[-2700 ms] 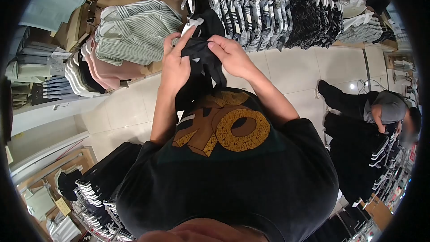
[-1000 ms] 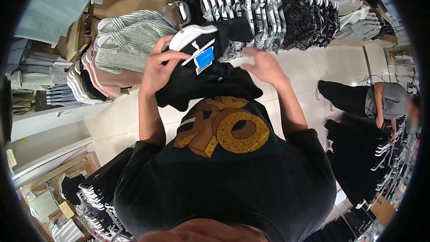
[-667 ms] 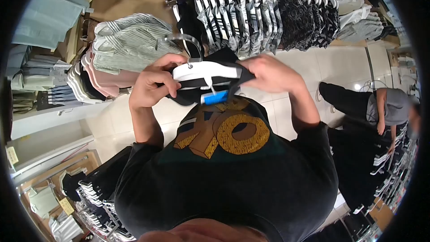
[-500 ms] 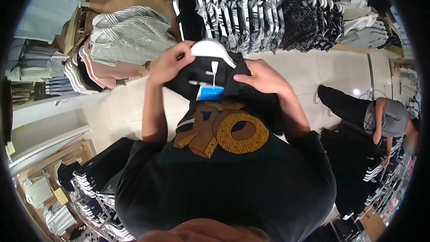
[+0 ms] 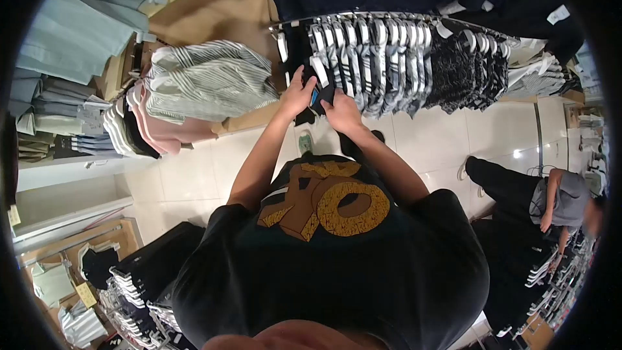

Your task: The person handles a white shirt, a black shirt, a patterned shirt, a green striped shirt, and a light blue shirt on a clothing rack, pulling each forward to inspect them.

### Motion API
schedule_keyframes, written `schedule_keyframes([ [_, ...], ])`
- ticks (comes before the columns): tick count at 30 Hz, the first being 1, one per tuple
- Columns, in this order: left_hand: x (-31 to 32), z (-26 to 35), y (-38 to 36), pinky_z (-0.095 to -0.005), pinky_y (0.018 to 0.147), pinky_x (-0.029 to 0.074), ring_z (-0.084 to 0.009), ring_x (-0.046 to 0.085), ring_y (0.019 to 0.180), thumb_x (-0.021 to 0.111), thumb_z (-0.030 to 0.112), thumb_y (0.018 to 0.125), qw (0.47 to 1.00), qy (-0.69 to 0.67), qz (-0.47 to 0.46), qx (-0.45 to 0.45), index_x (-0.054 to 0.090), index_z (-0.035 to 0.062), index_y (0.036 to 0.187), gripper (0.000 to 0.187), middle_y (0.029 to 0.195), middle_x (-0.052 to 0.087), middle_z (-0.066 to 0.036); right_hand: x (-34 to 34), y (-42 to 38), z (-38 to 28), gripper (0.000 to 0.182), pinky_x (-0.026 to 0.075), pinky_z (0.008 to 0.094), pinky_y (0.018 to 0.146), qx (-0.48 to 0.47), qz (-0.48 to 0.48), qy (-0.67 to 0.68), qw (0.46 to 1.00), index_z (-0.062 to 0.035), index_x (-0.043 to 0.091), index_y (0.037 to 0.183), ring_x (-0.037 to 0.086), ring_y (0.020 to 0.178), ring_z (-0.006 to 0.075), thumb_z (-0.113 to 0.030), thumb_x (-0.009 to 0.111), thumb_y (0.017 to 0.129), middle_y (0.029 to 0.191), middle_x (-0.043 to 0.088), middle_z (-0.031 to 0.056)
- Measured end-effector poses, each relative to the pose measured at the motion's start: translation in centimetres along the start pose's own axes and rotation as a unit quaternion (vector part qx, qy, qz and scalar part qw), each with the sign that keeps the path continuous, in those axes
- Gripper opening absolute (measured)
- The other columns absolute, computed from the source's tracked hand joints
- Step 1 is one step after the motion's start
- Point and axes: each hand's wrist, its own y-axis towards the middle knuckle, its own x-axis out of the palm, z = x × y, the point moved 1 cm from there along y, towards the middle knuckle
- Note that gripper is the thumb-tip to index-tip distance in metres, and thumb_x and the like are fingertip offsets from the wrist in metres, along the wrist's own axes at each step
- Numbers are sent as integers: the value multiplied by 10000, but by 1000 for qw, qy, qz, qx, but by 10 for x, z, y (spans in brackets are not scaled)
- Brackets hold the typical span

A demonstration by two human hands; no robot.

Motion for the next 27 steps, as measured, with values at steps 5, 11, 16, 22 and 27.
schedule_keyframes([
  [5, -48, 7, 38, -493, 1162, 421, -485, 493, 1390, 677, 280, 980, 992, 71, 98, -16, 369, 25, 1584, 724, 1507, 488, -300, 54, 98, -8, 498, 561, 575, 852, 20, 71, -37, 997, 111, 589, 1126, 696, 958, 533, -353, 691, 977, 950, 709, 362],
  [11, -72, 0, 92, -472, 1197, 394, -468, 441, 1446, 686, 171, 953, 995, 51, 69, 58, 196, 21, 1640, 857, 1590, 402, -296, 127, 163, 50, 492, 592, 557, 770, 31, 72, -131, 988, 104, 518, 1135, 725, 874, 508, -354, 649, 1008, 889, 718, 332],
  [16, -77, -17, 121, -420, 1200, 392, -408, 455, 1466, 685, 101, 942, 996, 29, 59, 56, 257, 7, 1628, 813, 1600, 431, -274, 116, 124, -20, 687, 446, 520, 1045, -104, 233, -98, 962, -17, 450, 1429, 503, 1294, 425, -36, 751, 812, 1389, 512, 200],
  [22, -94, -11, 120, -384, 1154, 435, -365, 567, 1382, 699, 99, 947, 1000, 7, 10, 19, 346, 69, 1617, 758, 1506, 559, -246, 213, 183, 5, 474, 520, 532, 957, 57, 57, -16, 997, 2, 547, 1274, 625, 1156, 450, -224, 737, 904, 1211, 647, 254],
  [27, -123, 16, 114, -394, 1006, 528, -365, 649, 1224, 699, 113, 942, 986, 80, 2, 145, 483, 113, 1559, 654, 1424, 617, -231, 179, 174, -8, 325, 562, 568, 818, 69, 119, 47, 989, -9, 597, 1116, 708, 959, 483, -276, 689, 954, 978, 721, 294],
])
